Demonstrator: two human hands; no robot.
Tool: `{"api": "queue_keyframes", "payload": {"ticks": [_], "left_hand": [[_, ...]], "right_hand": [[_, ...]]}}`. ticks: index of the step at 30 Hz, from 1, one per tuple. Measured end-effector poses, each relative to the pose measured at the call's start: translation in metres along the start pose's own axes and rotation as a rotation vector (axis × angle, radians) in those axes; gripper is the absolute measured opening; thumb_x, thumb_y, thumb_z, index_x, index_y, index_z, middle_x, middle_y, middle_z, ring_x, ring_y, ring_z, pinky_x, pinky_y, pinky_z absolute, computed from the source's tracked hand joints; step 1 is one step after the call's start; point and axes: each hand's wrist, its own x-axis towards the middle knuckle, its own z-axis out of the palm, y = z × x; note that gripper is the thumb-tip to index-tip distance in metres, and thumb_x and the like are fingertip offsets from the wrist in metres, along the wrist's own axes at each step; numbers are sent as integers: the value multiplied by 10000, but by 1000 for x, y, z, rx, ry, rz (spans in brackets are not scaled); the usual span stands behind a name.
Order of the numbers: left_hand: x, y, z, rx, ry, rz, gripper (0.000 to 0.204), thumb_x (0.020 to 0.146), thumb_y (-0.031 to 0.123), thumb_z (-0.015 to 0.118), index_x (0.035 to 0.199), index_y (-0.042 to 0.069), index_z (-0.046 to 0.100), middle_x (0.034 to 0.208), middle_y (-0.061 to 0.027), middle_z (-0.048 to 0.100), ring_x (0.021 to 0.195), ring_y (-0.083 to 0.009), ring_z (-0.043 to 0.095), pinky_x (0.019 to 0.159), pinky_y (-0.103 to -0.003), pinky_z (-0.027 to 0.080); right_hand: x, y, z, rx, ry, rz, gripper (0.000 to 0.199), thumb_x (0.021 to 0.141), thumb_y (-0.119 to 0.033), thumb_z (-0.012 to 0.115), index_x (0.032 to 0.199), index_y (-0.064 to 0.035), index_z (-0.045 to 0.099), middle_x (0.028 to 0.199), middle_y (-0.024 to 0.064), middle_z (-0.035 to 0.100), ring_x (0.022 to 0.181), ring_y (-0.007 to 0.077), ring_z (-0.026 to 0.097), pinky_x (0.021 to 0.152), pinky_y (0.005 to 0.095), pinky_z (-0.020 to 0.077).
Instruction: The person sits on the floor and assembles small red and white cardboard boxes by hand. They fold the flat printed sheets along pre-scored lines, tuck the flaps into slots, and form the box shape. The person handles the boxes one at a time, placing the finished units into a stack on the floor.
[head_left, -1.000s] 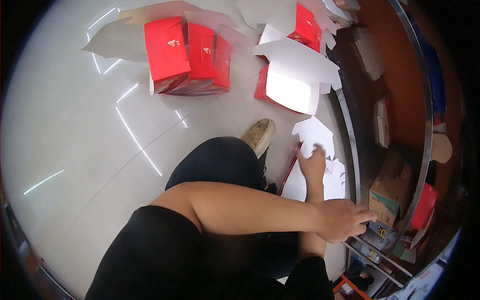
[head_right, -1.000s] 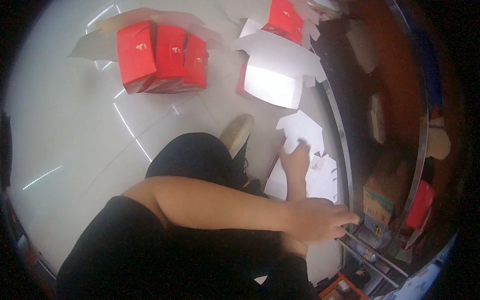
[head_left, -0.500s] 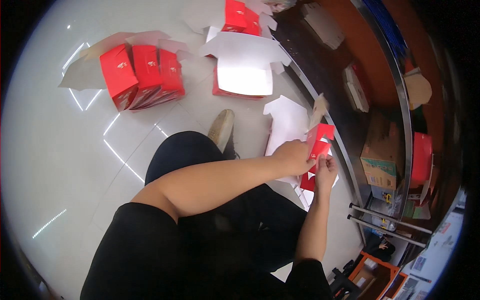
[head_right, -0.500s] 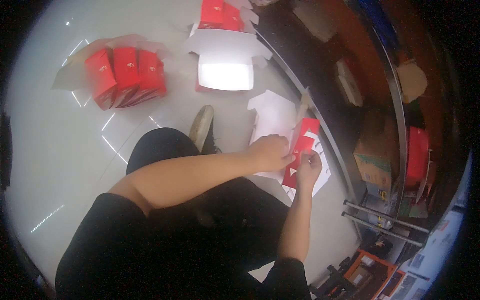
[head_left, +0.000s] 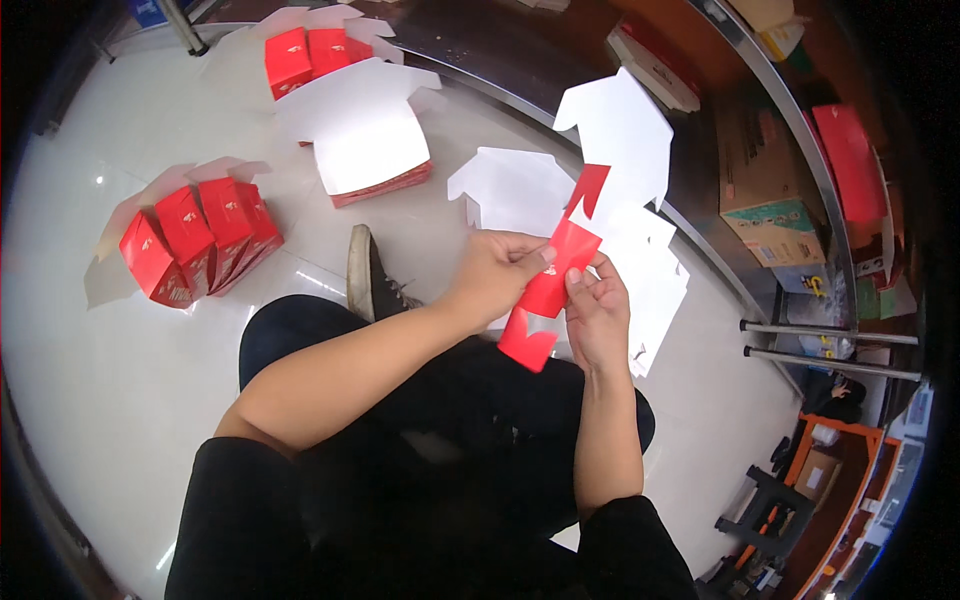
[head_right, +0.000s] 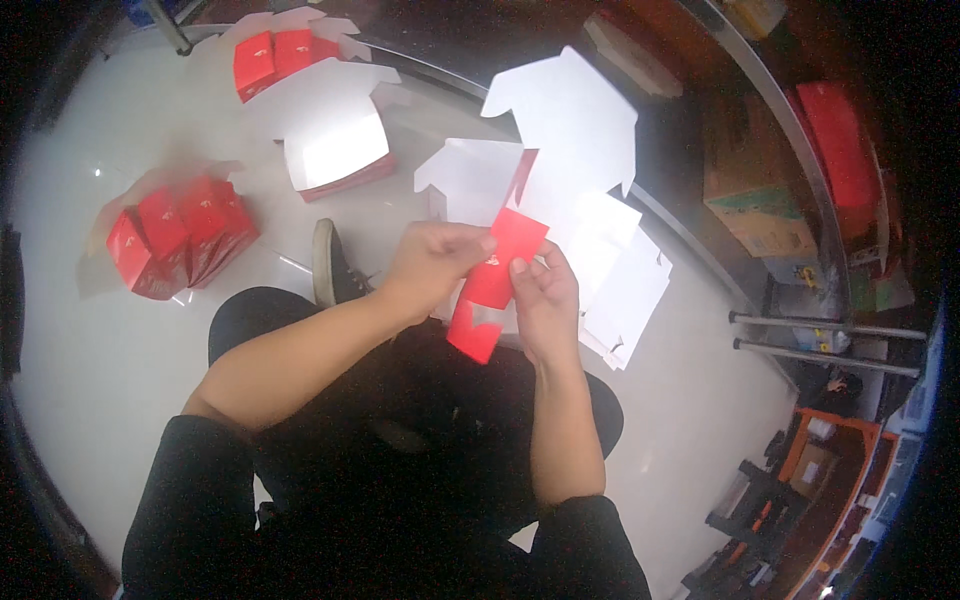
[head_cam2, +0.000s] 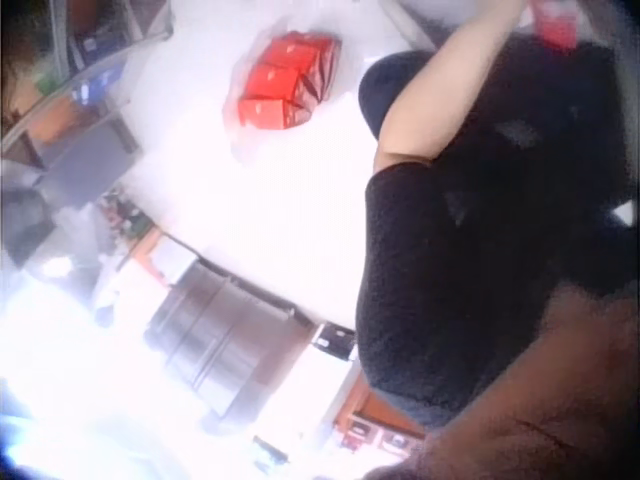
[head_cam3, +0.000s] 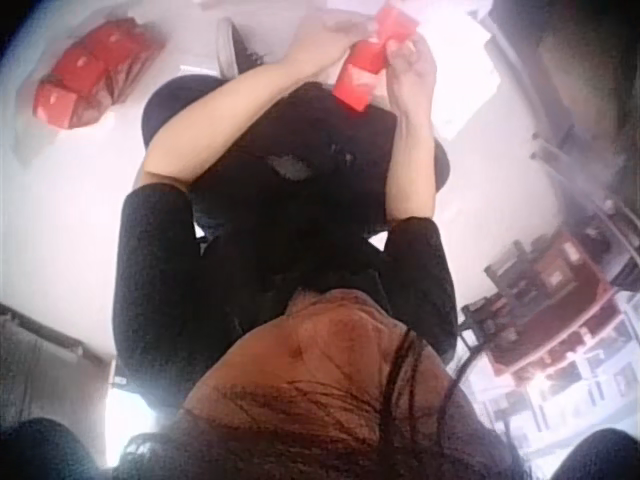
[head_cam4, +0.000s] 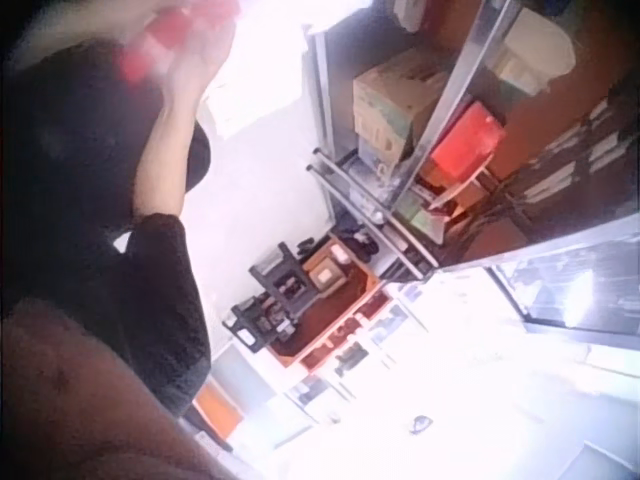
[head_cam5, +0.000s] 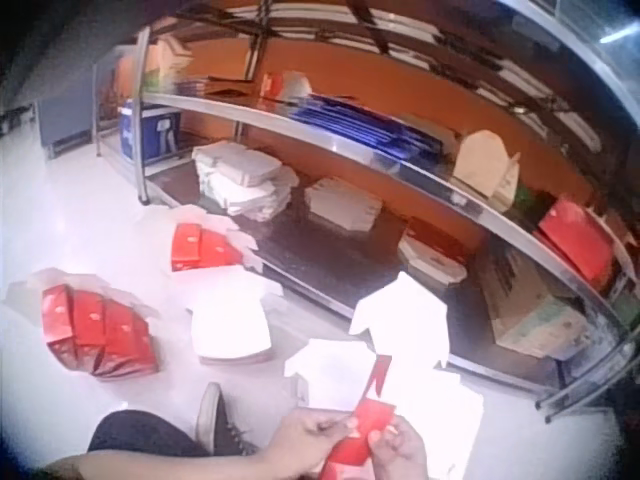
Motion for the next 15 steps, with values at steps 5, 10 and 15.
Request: {"api": "queue_keyframes", "payload": {"ticks": [5,10,15], "left_hand": [[3,-7,6,104,29,-63,220,942,115,690,1068,-60,732,921,-96,748,811,-116,667,737,-280,541],[-1,-3,9,559,2,118,186,941,124,682,1017,-33,748,850,-112,757,764,-115,682,717,-312,560],[-6,-10,11,926,-94,465,157,917,119,681,961,-19,742,792,-181,728,648,-260,719,610,-348,556]], "right_hand": [[-3,-6,-11,-249,26,33,260,993,-71,611,1231,26,570,1087,117,707,978,144,652,848,276,515],[2,-23,-37,-389,402,-296,262,1010,-166,615,1193,22,615,947,72,662,861,130,619,765,273,501],[-6,-43,-38,-74,314,-216,217,926,-102,719,1066,52,662,940,111,693,864,154,653,760,274,513]]}}
